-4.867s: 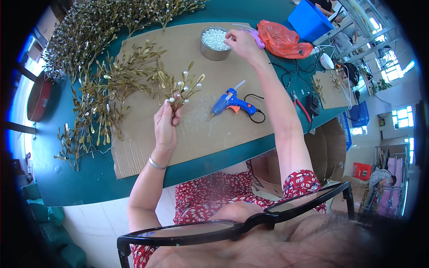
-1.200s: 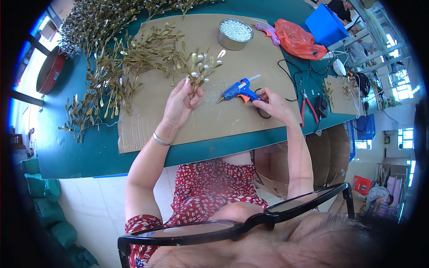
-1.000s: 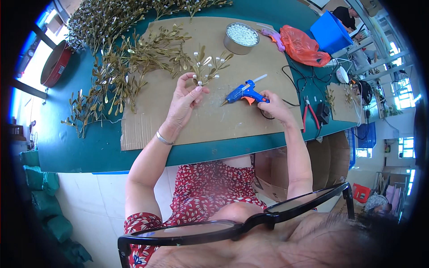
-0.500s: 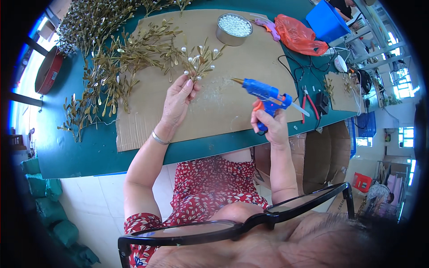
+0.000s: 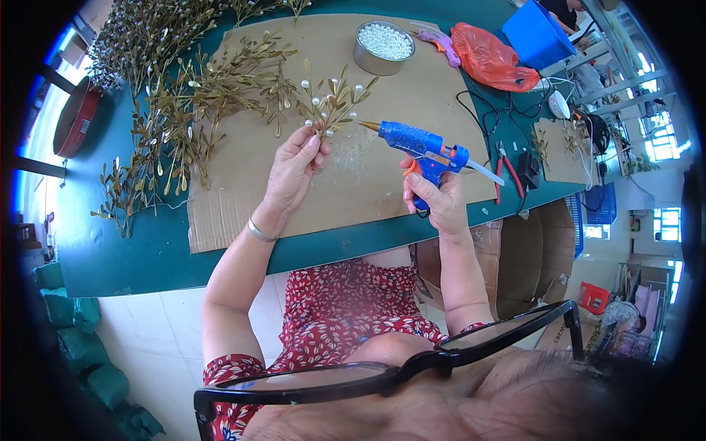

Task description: The person applies hot glue to artificial leaf branches with a glue gun and attaches pearl beads onto the branches by hand.

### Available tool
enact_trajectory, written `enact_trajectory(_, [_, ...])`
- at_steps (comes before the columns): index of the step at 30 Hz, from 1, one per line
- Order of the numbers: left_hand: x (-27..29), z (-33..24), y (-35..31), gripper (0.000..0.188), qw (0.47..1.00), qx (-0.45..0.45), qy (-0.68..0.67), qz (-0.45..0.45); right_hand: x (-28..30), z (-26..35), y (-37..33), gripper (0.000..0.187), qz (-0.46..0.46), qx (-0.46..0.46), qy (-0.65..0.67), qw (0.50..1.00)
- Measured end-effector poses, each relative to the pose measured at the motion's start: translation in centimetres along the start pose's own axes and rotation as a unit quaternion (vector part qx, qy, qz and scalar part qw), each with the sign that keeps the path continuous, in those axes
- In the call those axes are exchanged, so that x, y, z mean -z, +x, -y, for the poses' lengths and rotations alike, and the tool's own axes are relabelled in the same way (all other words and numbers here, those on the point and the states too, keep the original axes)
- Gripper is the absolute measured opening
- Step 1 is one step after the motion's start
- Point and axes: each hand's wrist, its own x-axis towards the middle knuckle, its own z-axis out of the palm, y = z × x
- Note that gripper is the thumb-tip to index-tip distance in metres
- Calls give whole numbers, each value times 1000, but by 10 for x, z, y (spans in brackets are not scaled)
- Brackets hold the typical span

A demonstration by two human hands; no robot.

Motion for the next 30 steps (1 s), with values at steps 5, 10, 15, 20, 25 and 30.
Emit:
enact_trajectory(5, [-2,-1,1,28,1000,7,-4,15,1,-1,4,21,-11,1,-11,1000])
enact_trajectory(10, [-1,0,-1,27,999,28,2,41,-5,-2,13,17,10,-20,1,1000])
enact_trajectory(15, [-3,-1,-2,27,999,37,4,40,-4,0,14,15,18,-25,-7,999])
enact_trajectory(20, [-3,-1,-2,27,998,43,6,41,-1,4,15,16,23,-25,-9,999])
enact_trajectory(25, [-3,-1,-2,26,998,46,11,40,0,3,16,19,29,-35,-35,998])
enact_trajectory(30, [-2,-1,-2,26,998,48,10,42,-1,5,16,20,21,-38,-40,998])
